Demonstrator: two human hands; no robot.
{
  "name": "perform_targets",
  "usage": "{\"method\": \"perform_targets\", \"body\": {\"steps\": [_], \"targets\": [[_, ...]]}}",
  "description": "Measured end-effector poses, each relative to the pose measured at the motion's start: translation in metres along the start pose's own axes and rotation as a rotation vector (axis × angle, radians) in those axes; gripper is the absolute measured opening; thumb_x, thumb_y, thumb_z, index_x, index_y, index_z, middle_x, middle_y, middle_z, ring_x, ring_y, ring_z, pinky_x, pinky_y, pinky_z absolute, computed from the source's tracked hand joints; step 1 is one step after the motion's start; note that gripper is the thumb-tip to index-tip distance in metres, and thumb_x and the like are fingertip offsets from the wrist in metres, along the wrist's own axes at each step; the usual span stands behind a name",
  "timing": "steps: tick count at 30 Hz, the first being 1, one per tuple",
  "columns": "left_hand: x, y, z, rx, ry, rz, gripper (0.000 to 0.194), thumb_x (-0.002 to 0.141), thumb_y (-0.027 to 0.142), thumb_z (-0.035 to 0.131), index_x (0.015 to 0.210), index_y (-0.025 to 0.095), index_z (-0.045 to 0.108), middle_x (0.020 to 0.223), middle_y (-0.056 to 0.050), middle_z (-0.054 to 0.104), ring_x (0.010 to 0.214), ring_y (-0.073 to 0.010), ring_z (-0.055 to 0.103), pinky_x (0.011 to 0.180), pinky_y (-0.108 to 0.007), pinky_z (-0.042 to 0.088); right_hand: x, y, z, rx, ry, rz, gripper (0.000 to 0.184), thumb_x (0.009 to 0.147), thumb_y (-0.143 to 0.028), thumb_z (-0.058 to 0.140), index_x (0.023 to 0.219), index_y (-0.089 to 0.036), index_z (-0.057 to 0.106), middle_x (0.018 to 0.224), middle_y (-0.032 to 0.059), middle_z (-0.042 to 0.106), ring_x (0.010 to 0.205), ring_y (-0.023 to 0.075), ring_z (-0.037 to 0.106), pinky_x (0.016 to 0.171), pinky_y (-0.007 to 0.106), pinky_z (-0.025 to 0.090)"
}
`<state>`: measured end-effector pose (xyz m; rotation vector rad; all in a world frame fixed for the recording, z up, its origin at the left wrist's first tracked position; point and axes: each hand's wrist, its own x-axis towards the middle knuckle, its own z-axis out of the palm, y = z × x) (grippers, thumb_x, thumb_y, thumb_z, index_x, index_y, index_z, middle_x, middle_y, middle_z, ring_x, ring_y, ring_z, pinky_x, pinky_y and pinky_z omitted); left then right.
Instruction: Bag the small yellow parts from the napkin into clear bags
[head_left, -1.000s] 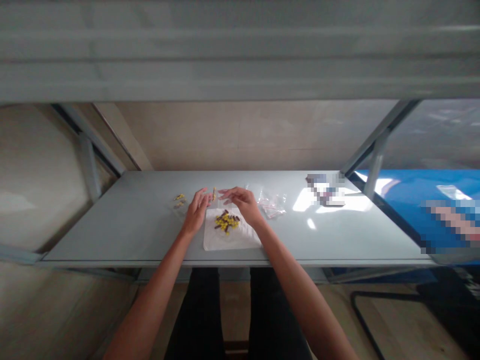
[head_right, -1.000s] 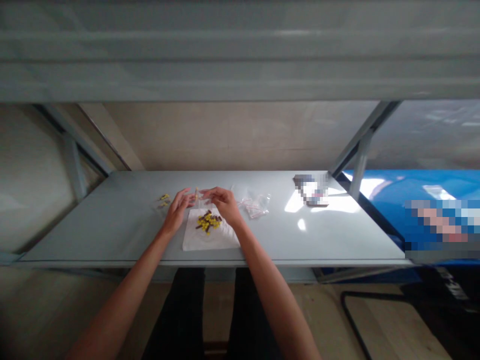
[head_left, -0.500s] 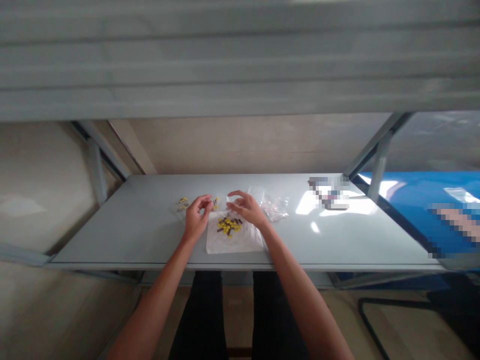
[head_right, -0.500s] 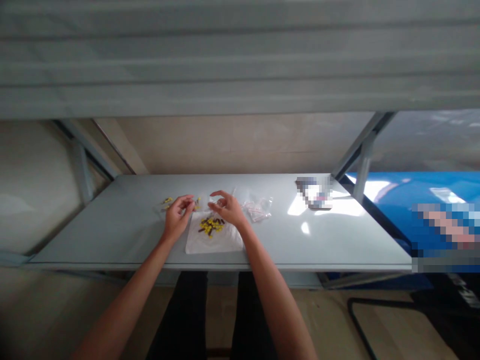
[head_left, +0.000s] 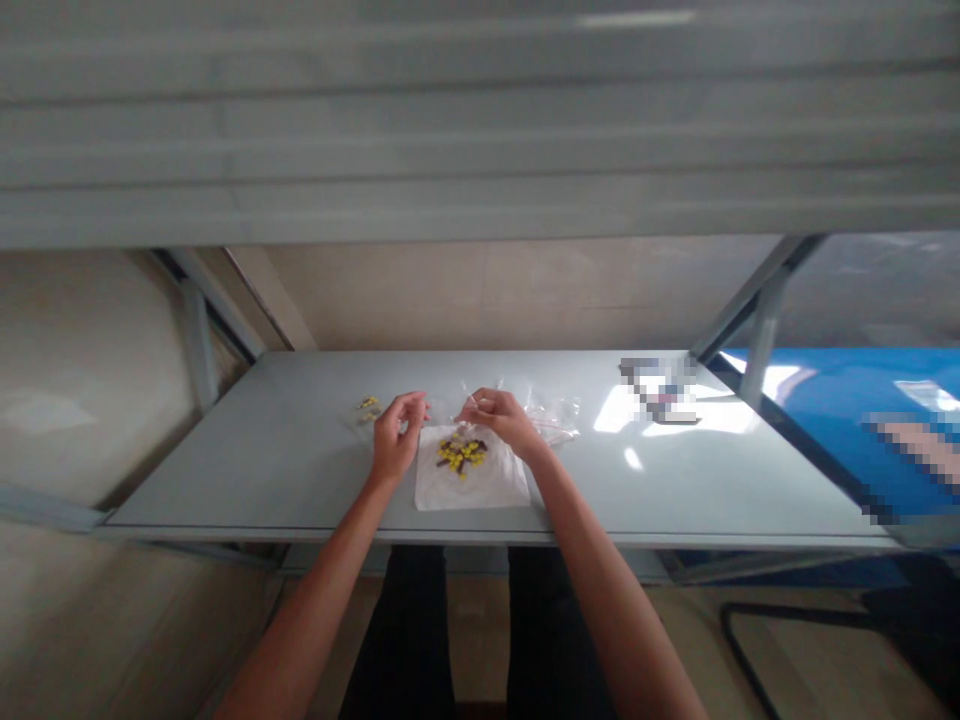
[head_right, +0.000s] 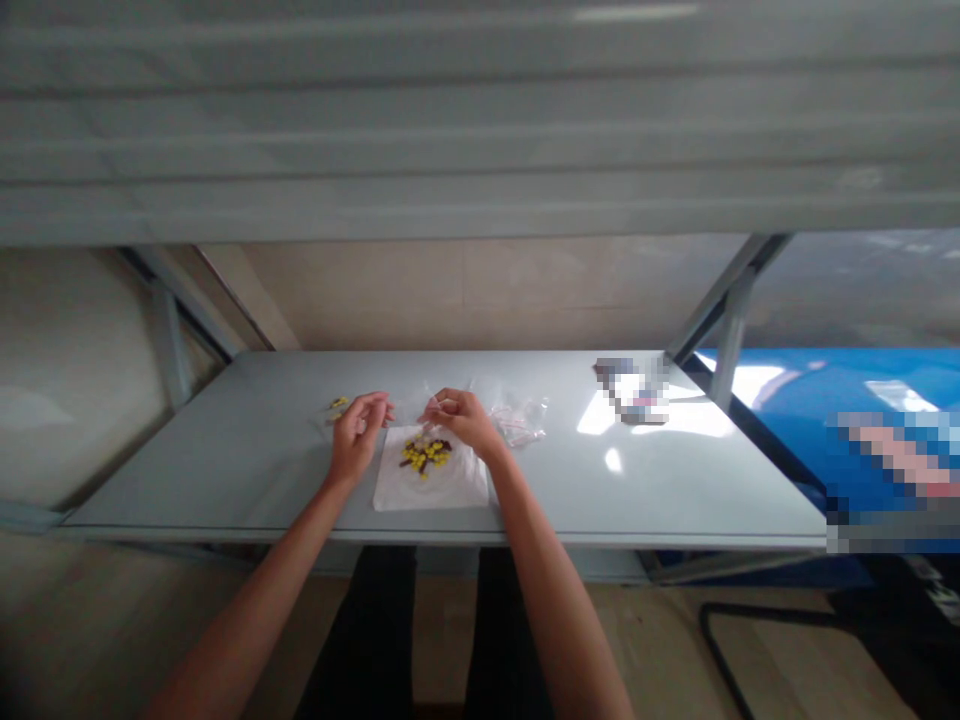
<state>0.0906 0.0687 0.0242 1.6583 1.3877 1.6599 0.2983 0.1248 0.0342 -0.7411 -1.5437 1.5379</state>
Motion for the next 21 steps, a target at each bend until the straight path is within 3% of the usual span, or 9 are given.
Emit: {"method": "perform_targets", "body": {"steps": [5, 10, 15, 19, 21], "targets": [[-0.002, 0.003, -0.002, 0.065, -0.135, -0.030, 0.030, 0.097, 0.046, 0.057, 0.106, 0.019, 0.068, 0.083, -0.004, 0.073, 0.076, -0.0168, 0.070, 0.072, -0.027, 0.053, -0.001, -0.003, 0.000, 0.072, 0.029, 0.032, 0.031, 0.074, -0.039, 0.081, 0.084, -0.022, 0.057, 0.084, 0.0060, 0.078, 0.076, 0.0196, 0.073, 0.073, 0.031, 0.054], [-0.001, 0.006, -0.001, 0.158, -0.304, 0.027, 0.023, 0.093, 0.039, 0.062, 0.087, 0.019, 0.073, 0.084, -0.004, 0.076, 0.075, -0.0173, 0.069, 0.070, -0.027, 0.052, -0.003, -0.006, 0.000, 0.055, 0.023, 0.029, 0.028, 0.079, -0.037, 0.074, 0.081, -0.022, 0.051, 0.083, 0.0055, 0.077, 0.074, 0.0181, 0.073, 0.071, 0.029, 0.053], [0.000, 0.007, -0.001, 0.205, -0.453, 0.084, 0.020, 0.090, 0.034, 0.064, 0.082, 0.018, 0.074, 0.079, -0.004, 0.075, 0.071, -0.0165, 0.066, 0.067, -0.027, 0.049, -0.007, -0.012, 0.001, 0.029, 0.032, 0.031, 0.018, 0.080, -0.032, 0.065, 0.080, -0.022, 0.051, 0.084, 0.0044, 0.077, 0.075, 0.0169, 0.072, 0.062, 0.023, 0.048], [0.000, 0.006, 0.000, 0.246, -0.462, 0.130, 0.020, 0.090, 0.033, 0.063, 0.079, 0.018, 0.072, 0.078, -0.004, 0.073, 0.071, -0.0165, 0.065, 0.066, -0.027, 0.048, -0.006, -0.012, 0.002, -0.037, 0.042, 0.019, 0.015, 0.078, -0.032, 0.063, 0.075, -0.021, 0.054, 0.081, 0.0047, 0.076, 0.072, 0.0155, 0.069, 0.059, 0.022, 0.044], [0.001, 0.005, 0.001, 0.325, -0.388, 0.164, 0.022, 0.092, 0.032, 0.060, 0.076, 0.019, 0.070, 0.077, -0.004, 0.071, 0.073, -0.0177, 0.064, 0.070, -0.029, 0.049, -0.004, -0.010, 0.002, -0.044, 0.092, 0.008, 0.016, 0.077, -0.034, 0.062, 0.074, -0.021, 0.052, 0.079, 0.0041, 0.074, 0.067, 0.0146, 0.065, 0.057, 0.023, 0.042]]}}
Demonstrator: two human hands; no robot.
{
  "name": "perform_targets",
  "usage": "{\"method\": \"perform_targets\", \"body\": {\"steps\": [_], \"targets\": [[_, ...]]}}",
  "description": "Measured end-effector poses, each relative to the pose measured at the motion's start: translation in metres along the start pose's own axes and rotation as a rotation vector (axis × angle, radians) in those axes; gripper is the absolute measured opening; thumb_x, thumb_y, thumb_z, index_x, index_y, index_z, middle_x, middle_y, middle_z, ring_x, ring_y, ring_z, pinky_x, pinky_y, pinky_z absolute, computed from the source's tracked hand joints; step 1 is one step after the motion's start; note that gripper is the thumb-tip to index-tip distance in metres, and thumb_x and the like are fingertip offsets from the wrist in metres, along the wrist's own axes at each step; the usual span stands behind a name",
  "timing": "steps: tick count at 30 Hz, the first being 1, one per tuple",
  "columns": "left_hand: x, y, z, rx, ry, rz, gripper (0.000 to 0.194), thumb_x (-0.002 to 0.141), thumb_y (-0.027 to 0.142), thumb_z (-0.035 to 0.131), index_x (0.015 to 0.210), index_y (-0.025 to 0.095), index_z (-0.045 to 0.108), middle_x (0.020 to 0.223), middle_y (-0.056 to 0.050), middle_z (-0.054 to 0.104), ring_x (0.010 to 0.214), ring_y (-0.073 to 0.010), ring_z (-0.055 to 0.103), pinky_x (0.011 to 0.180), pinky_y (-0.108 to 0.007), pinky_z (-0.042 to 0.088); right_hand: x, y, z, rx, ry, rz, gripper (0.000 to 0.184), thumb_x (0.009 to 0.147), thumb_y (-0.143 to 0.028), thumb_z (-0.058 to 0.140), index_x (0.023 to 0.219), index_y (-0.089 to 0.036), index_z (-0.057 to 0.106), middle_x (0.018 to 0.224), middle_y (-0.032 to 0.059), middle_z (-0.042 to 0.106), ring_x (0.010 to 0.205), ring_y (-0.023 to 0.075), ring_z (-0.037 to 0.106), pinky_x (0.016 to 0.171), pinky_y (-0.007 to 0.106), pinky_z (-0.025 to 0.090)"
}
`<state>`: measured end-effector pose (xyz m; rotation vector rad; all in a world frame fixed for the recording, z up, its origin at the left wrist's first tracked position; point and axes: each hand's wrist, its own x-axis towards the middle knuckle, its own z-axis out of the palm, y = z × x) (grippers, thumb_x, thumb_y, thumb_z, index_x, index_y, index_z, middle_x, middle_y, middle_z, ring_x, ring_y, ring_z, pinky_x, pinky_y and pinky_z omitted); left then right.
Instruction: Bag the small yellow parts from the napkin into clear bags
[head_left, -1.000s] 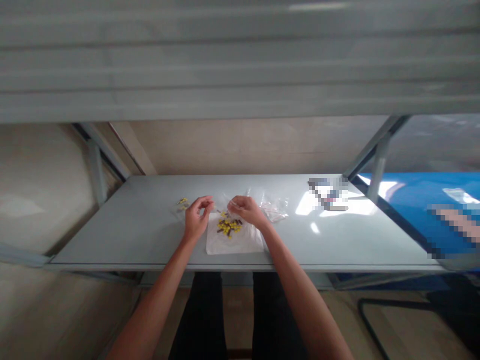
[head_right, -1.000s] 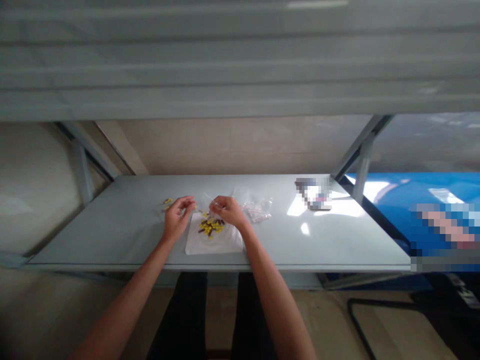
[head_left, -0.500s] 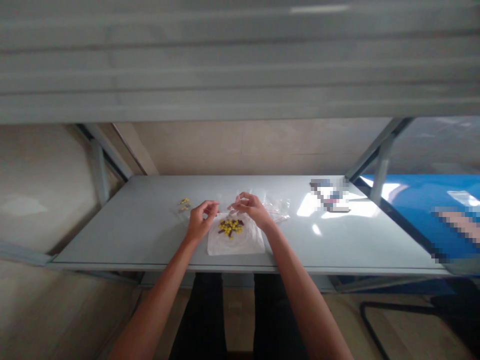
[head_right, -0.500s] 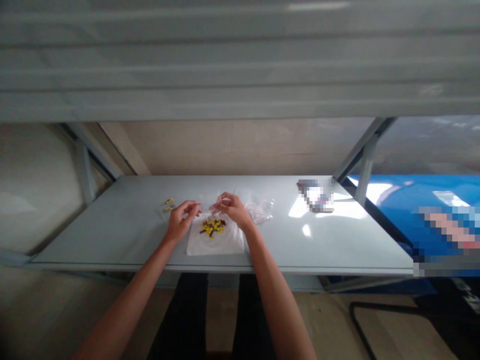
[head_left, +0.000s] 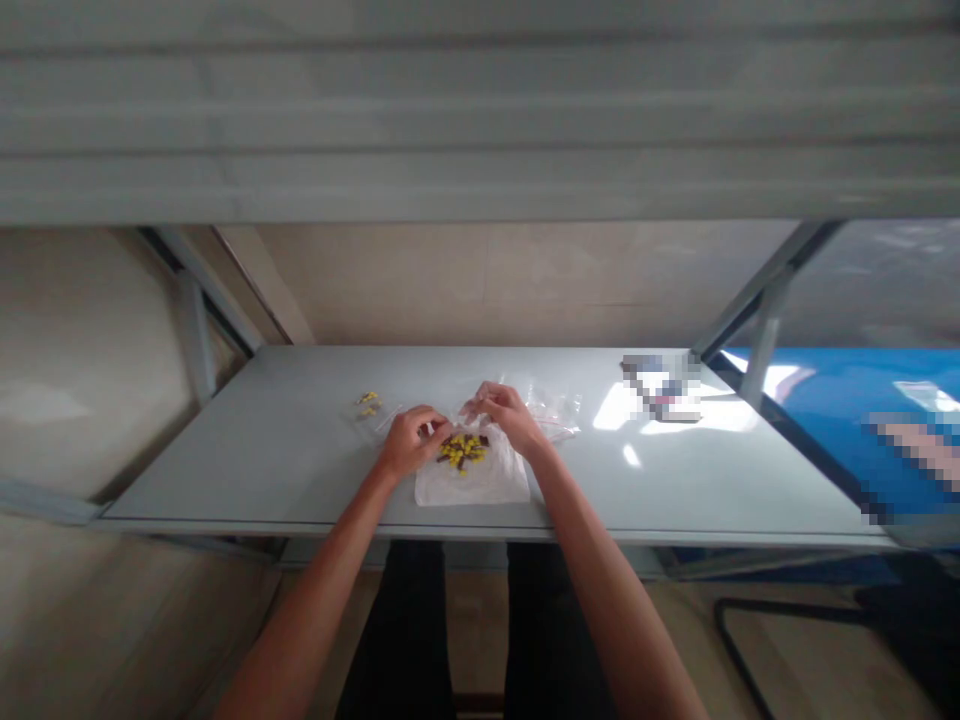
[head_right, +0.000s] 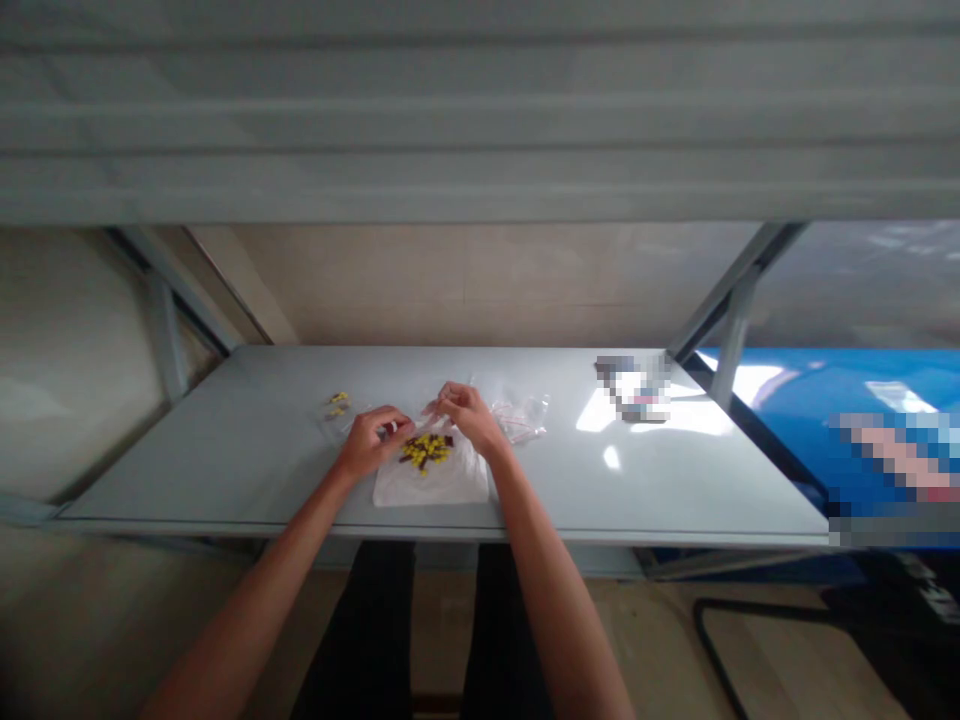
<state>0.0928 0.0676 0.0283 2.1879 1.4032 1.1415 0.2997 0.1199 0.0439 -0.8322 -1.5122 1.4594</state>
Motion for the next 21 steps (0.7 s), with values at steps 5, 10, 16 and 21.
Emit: {"method": "perform_targets", "body": {"steps": [5, 10, 16, 21], "targets": [[0.001, -0.007, 0.001, 0.365, 0.464, -0.196, 0.018, 0.092, 0.024, 0.055, 0.082, 0.021, 0.070, 0.087, -0.008, 0.074, 0.093, -0.0257, 0.065, 0.095, -0.041, 0.047, 0.006, 0.008, -0.012, -0.274, 0.592, -0.114, 0.016, 0.069, -0.030, 0.058, 0.078, -0.023, 0.048, 0.071, -0.0012, 0.061, 0.066, 0.0156, 0.053, 0.064, 0.028, 0.042], [-0.002, -0.016, 0.002, 0.492, 0.501, -0.407, 0.035, 0.077, 0.006, 0.058, 0.106, 0.020, 0.072, 0.109, -0.011, 0.073, 0.109, -0.0304, 0.062, 0.098, -0.044, 0.047, 0.004, 0.007, -0.023, -0.752, 1.044, -0.228, 0.046, 0.068, -0.026, 0.061, 0.113, -0.021, 0.052, 0.096, 0.0047, 0.055, 0.095, 0.0253, 0.051, 0.094, 0.045, 0.040], [-0.003, -0.028, 0.003, 0.314, 0.529, -0.380, 0.040, 0.072, -0.001, 0.049, 0.099, 0.019, 0.072, 0.102, -0.012, 0.071, 0.101, -0.0290, 0.065, 0.094, -0.046, 0.050, 0.000, 0.002, -0.007, -0.704, 0.830, -0.370, 0.029, 0.081, -0.016, 0.049, 0.109, -0.020, 0.057, 0.099, 0.0091, 0.055, 0.094, 0.0246, 0.050, 0.090, 0.042, 0.042], [-0.004, -0.035, 0.002, 0.287, 0.617, -0.254, 0.025, 0.074, 0.008, 0.061, 0.094, 0.020, 0.071, 0.097, -0.011, 0.072, 0.099, -0.0301, 0.064, 0.095, -0.049, 0.050, -0.001, 0.004, 0.010, -0.643, 0.545, -0.432, 0.017, 0.083, -0.013, 0.050, 0.090, -0.022, 0.062, 0.093, 0.0061, 0.060, 0.078, 0.0191, 0.051, 0.079, 0.034, 0.045]]}}
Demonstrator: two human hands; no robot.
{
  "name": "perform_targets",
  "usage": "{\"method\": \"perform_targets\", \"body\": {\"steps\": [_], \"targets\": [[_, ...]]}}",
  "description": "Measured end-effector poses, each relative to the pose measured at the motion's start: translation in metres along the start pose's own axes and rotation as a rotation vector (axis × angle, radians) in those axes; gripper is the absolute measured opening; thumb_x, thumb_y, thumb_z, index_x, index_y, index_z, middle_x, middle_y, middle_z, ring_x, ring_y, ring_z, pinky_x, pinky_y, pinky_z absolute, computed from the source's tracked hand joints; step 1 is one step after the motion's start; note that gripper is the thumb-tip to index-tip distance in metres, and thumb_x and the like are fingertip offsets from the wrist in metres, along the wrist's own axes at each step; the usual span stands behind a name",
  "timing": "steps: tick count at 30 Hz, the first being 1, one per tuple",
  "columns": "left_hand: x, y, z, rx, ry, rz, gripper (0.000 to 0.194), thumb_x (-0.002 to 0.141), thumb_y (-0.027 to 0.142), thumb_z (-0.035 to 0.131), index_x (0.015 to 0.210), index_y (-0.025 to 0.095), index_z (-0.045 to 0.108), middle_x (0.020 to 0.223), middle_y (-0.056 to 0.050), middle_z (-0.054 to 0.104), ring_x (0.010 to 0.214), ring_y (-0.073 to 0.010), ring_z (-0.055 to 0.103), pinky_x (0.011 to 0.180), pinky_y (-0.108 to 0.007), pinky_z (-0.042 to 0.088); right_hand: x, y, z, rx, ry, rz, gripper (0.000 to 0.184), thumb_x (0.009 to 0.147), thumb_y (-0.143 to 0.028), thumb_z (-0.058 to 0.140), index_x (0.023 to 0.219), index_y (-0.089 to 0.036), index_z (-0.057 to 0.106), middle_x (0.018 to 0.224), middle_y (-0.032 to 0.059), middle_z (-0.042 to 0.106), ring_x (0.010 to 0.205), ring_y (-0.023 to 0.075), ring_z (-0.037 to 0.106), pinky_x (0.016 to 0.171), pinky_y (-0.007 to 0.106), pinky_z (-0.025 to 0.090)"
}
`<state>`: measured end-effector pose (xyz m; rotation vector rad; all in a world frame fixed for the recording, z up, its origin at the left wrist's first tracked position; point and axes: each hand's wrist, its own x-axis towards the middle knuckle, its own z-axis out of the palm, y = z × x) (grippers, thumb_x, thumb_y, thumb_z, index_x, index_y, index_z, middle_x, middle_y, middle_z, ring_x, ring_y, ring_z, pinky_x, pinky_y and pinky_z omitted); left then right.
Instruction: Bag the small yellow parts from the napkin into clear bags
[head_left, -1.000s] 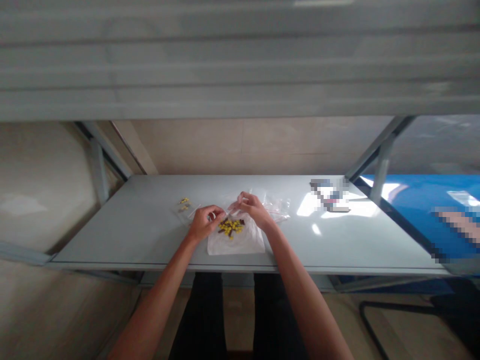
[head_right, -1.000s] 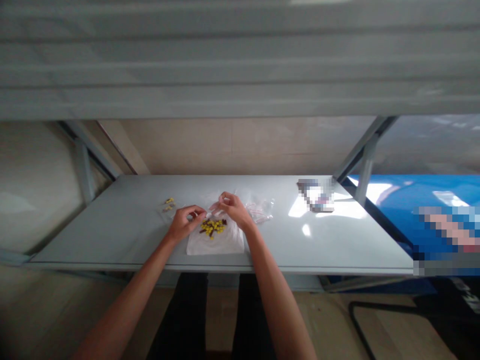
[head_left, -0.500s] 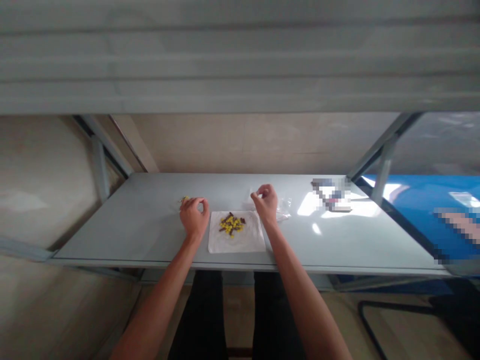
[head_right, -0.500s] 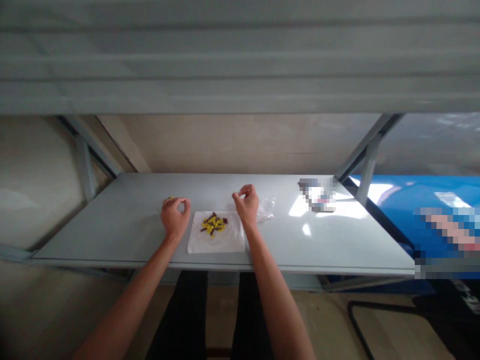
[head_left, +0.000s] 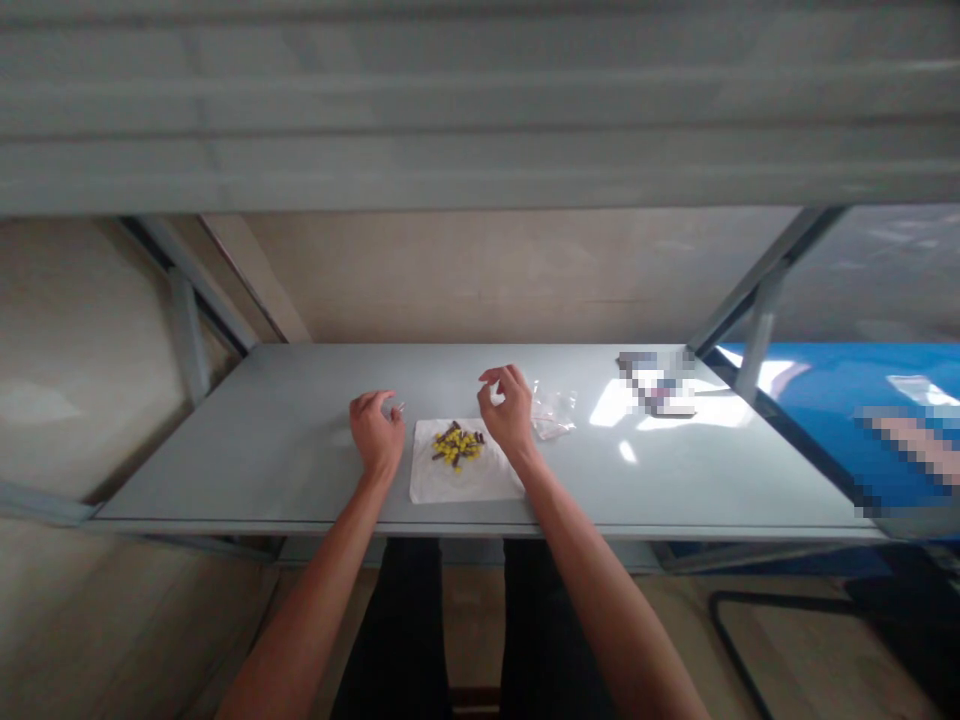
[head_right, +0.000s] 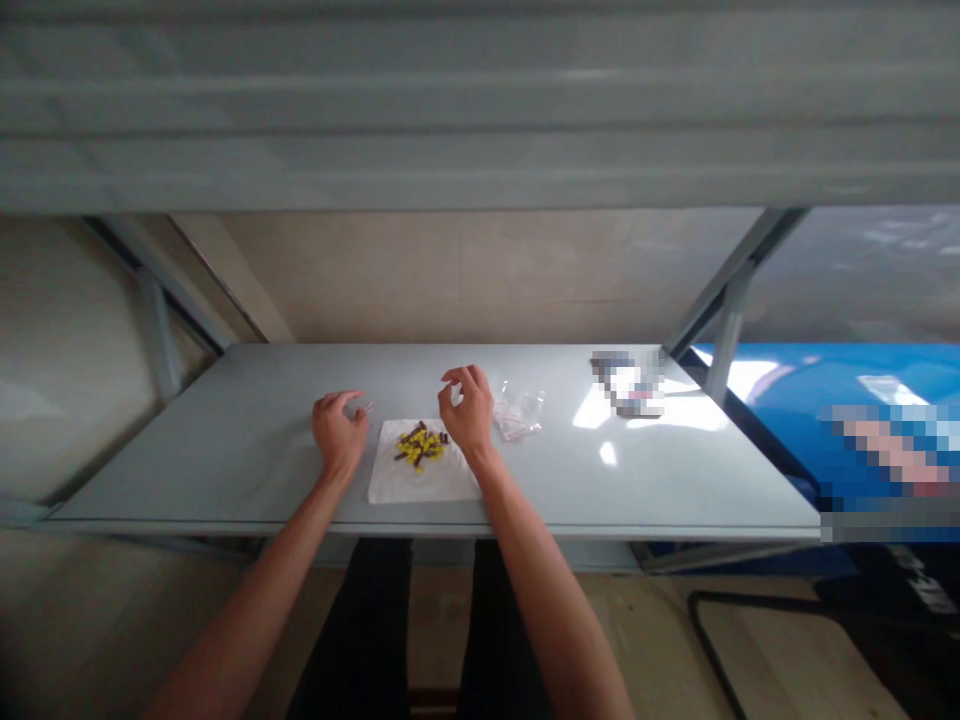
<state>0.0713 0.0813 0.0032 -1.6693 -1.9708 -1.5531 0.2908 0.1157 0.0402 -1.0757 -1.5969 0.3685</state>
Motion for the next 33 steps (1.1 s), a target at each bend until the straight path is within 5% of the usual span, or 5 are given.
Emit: {"method": "perform_targets", "body": {"steps": [5, 10, 18, 25, 33], "targets": [[0.001, 0.000, -0.001, -0.005, -0.084, -0.045, 0.020, 0.077, 0.011, 0.063, 0.093, 0.019, 0.073, 0.094, -0.010, 0.073, 0.084, -0.0251, 0.068, 0.081, -0.040, 0.055, -0.001, -0.003, 0.003, 0.044, -0.072, -0.015, 0.016, 0.078, -0.011, 0.052, 0.082, -0.022, 0.062, 0.090, 0.0048, 0.061, 0.071, 0.0165, 0.051, 0.072, 0.031, 0.045], [0.003, 0.012, -0.012, -0.114, 0.043, -0.056, 0.017, 0.090, 0.017, 0.058, 0.096, 0.017, 0.073, 0.099, -0.012, 0.074, 0.089, -0.0223, 0.069, 0.071, -0.033, 0.057, -0.002, -0.008, 0.005, 0.167, -0.135, -0.039, 0.016, 0.076, -0.011, 0.053, 0.079, -0.021, 0.065, 0.085, 0.0033, 0.061, 0.067, 0.0147, 0.050, 0.068, 0.029, 0.043], [-0.004, 0.040, -0.016, -0.318, -0.102, 0.216, 0.021, 0.100, 0.032, 0.054, 0.115, 0.021, 0.064, 0.122, -0.012, 0.069, 0.117, -0.0227, 0.065, 0.091, -0.038, 0.059, -0.012, -0.012, 0.024, 0.159, -0.571, -0.069, 0.031, 0.096, -0.038, 0.055, 0.081, -0.019, 0.075, 0.072, 0.0029, 0.070, 0.061, 0.0132, 0.053, 0.062, 0.026, 0.038], [-0.006, 0.032, -0.004, -0.406, -0.247, 0.316, 0.038, 0.104, 0.029, 0.042, 0.140, 0.023, 0.048, 0.144, -0.015, 0.056, 0.137, -0.0246, 0.052, 0.116, -0.049, 0.043, -0.013, -0.006, 0.029, 0.177, -0.574, -0.019, 0.037, 0.098, -0.046, 0.056, 0.083, -0.021, 0.078, 0.082, 0.0048, 0.077, 0.069, 0.0163, 0.062, 0.067, 0.027, 0.042], [-0.010, 0.040, -0.008, -0.539, -0.288, 0.196, 0.044, 0.100, 0.034, 0.051, 0.142, 0.024, 0.042, 0.145, -0.016, 0.053, 0.136, -0.0263, 0.053, 0.105, -0.044, 0.054, -0.010, 0.008, 0.030, 0.252, -0.584, 0.052, 0.027, 0.093, -0.039, 0.060, 0.086, -0.020, 0.079, 0.082, 0.0039, 0.077, 0.067, 0.0150, 0.062, 0.065, 0.026, 0.044]]}}
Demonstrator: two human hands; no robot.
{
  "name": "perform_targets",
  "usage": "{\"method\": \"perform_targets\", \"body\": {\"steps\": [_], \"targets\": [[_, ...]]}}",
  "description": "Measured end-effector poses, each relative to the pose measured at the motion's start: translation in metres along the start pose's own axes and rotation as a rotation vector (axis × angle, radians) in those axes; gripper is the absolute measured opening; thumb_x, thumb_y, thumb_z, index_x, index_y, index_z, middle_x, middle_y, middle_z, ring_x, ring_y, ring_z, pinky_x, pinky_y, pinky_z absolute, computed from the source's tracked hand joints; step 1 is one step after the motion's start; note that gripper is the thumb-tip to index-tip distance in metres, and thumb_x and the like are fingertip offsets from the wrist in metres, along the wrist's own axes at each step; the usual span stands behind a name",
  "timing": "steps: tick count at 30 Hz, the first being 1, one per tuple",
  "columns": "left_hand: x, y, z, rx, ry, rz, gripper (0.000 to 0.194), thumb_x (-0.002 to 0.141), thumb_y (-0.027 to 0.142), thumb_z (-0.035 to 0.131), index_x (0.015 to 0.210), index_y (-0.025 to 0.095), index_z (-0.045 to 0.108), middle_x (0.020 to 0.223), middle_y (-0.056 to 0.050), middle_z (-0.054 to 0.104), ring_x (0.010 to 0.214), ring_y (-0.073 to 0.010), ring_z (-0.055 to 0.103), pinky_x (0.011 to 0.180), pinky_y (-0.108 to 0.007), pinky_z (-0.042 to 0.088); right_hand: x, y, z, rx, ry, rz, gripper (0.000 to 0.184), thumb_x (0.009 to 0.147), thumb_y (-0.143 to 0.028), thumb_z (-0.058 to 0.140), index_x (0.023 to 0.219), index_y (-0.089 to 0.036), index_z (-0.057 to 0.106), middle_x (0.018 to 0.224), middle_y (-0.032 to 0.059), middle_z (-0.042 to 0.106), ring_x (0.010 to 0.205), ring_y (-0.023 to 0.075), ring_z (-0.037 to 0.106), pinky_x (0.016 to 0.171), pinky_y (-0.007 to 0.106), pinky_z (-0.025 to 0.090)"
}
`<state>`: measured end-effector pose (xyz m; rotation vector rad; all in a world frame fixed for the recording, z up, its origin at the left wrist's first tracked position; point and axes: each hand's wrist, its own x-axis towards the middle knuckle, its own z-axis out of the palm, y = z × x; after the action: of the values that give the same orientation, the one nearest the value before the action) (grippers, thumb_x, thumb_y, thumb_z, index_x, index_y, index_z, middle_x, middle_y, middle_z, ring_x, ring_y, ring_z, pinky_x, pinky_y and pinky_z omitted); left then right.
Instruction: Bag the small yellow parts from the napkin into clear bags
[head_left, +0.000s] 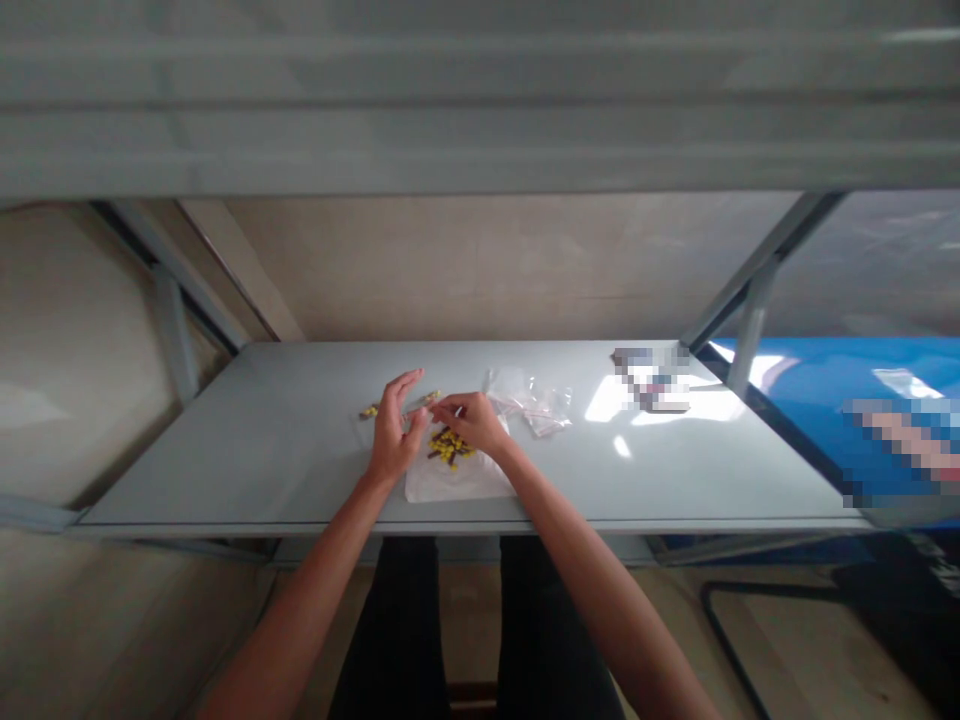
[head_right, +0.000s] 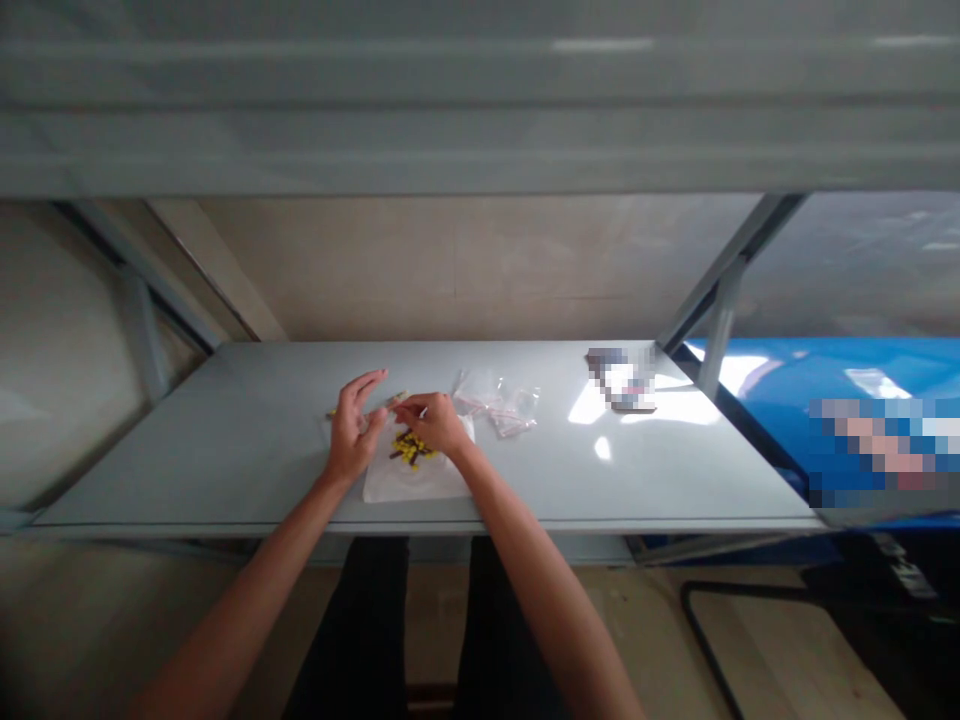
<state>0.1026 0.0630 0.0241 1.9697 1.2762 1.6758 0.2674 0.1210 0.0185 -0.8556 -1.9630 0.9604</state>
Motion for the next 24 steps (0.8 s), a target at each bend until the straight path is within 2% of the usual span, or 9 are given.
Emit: {"method": "perform_targets", "body": {"steps": [3, 5, 7, 11, 16, 19, 22, 24], "targets": [[0.000, 0.001, -0.002, 0.135, 0.046, -0.031, 0.026, 0.095, 0.037, 0.059, 0.117, 0.022, 0.060, 0.121, -0.011, 0.064, 0.111, -0.0233, 0.063, 0.084, -0.036, 0.059, 0.002, 0.003, -0.002, 0.017, 0.045, 0.032, 0.027, 0.093, -0.038, 0.060, 0.081, -0.019, 0.076, 0.077, 0.0039, 0.076, 0.065, 0.0146, 0.061, 0.064, 0.025, 0.045], [0.001, -0.002, -0.003, 0.241, 0.005, -0.036, 0.019, 0.093, 0.039, 0.063, 0.099, 0.021, 0.065, 0.100, -0.007, 0.067, 0.090, -0.0200, 0.065, 0.076, -0.033, 0.057, 0.002, 0.003, -0.003, 0.010, 0.094, 0.049, 0.028, 0.093, -0.040, 0.061, 0.079, -0.019, 0.073, 0.073, 0.0029, 0.072, 0.063, 0.0138, 0.059, 0.062, 0.025, 0.043], [0.001, -0.006, -0.003, 0.293, -0.065, -0.042, 0.020, 0.093, 0.041, 0.064, 0.092, 0.021, 0.067, 0.087, -0.005, 0.068, 0.078, -0.0182, 0.063, 0.071, -0.031, 0.053, 0.001, 0.001, -0.004, -0.018, 0.124, 0.034, 0.028, 0.093, -0.041, 0.061, 0.077, -0.019, 0.070, 0.069, 0.0011, 0.068, 0.061, 0.0128, 0.055, 0.061, 0.024, 0.040], [0.002, -0.009, -0.002, 0.332, -0.163, -0.030, 0.024, 0.096, 0.039, 0.059, 0.085, 0.021, 0.070, 0.079, -0.004, 0.069, 0.065, -0.0167, 0.060, 0.067, -0.030, 0.048, -0.001, -0.002, -0.004, -0.122, 0.091, -0.046, 0.030, 0.097, -0.036, 0.056, 0.072, -0.020, 0.060, 0.065, -0.0021, 0.058, 0.060, 0.0122, 0.047, 0.062, 0.024, 0.036], [0.001, -0.005, -0.001, 0.416, -0.195, 0.003, 0.017, 0.092, 0.028, 0.058, 0.079, 0.022, 0.068, 0.074, -0.004, 0.067, 0.068, -0.0182, 0.061, 0.069, -0.030, 0.048, -0.001, -0.002, -0.002, -0.220, 0.046, -0.144, 0.024, 0.098, -0.027, 0.052, 0.075, -0.022, 0.056, 0.078, 0.0008, 0.059, 0.074, 0.0147, 0.053, 0.070, 0.025, 0.037], [0.000, -0.006, -0.001, 0.445, -0.142, -0.015, 0.015, 0.087, 0.023, 0.059, 0.073, 0.022, 0.063, 0.070, -0.002, 0.066, 0.066, -0.0177, 0.061, 0.066, -0.029, 0.046, -0.002, -0.003, 0.000, -0.275, 0.049, -0.165, 0.022, 0.095, -0.021, 0.052, 0.073, -0.021, 0.054, 0.080, 0.0020, 0.058, 0.075, 0.0147, 0.054, 0.071, 0.025, 0.039], [0.000, -0.008, -0.002, 0.447, 0.006, -0.090, 0.015, 0.086, 0.023, 0.060, 0.072, 0.021, 0.062, 0.067, -0.001, 0.066, 0.061, -0.0168, 0.060, 0.064, -0.028, 0.045, -0.004, -0.005, 0.001, -0.283, 0.080, -0.176, 0.019, 0.083, -0.013, 0.056, 0.067, -0.021, 0.051, 0.076, 0.0017, 0.058, 0.072, 0.0147, 0.054, 0.069, 0.026, 0.041], [0.000, -0.006, -0.002, 0.439, 0.037, -0.092, 0.014, 0.087, 0.024, 0.060, 0.074, 0.021, 0.062, 0.067, -0.001, 0.066, 0.061, -0.0163, 0.060, 0.065, -0.028, 0.046, -0.005, -0.005, 0.000, -0.253, 0.129, -0.140, 0.017, 0.076, -0.010, 0.058, 0.066, -0.022, 0.049, 0.075, 0.0015, 0.061, 0.068, 0.0145, 0.056, 0.068, 0.026, 0.043]]}}
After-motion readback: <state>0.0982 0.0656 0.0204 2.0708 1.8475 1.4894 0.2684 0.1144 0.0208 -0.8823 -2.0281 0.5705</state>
